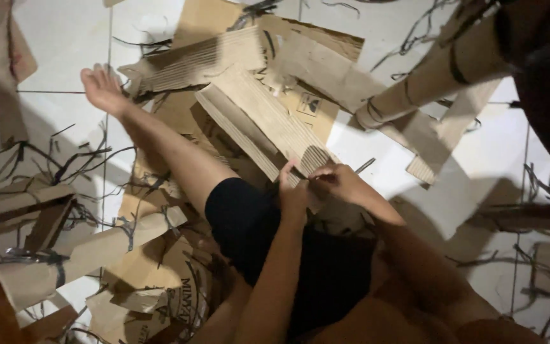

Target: The person is sitting on the floor wrapping a wooden furniture leg with protective paper strips.

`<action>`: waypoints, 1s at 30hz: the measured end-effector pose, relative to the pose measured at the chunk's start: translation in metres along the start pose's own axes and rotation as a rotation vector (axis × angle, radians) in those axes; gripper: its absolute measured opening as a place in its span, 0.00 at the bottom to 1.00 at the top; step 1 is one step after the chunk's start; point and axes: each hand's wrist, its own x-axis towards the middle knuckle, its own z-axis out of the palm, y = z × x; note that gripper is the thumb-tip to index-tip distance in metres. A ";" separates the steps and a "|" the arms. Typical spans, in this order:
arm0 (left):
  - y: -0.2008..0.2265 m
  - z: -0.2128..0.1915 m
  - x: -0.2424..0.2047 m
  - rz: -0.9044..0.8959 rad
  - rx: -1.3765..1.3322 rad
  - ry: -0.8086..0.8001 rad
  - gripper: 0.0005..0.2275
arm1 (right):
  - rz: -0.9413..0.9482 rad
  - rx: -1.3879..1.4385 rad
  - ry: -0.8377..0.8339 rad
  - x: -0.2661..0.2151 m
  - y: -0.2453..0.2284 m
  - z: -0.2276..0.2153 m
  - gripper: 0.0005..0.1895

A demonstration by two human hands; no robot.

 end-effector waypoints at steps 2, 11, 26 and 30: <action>0.010 -0.005 -0.015 -0.092 0.132 -0.053 0.32 | 0.000 0.020 -0.040 -0.020 -0.016 -0.006 0.16; 0.002 -0.034 -0.041 -0.019 0.182 -0.220 0.34 | -0.065 -0.180 -0.103 -0.012 -0.014 -0.002 0.15; -0.056 -0.023 0.063 -0.023 -0.190 0.241 0.46 | 0.155 -0.671 0.330 0.047 0.008 0.077 0.38; -0.033 -0.017 0.042 -0.134 -0.346 0.114 0.47 | -0.025 -0.719 0.379 0.047 0.028 0.085 0.31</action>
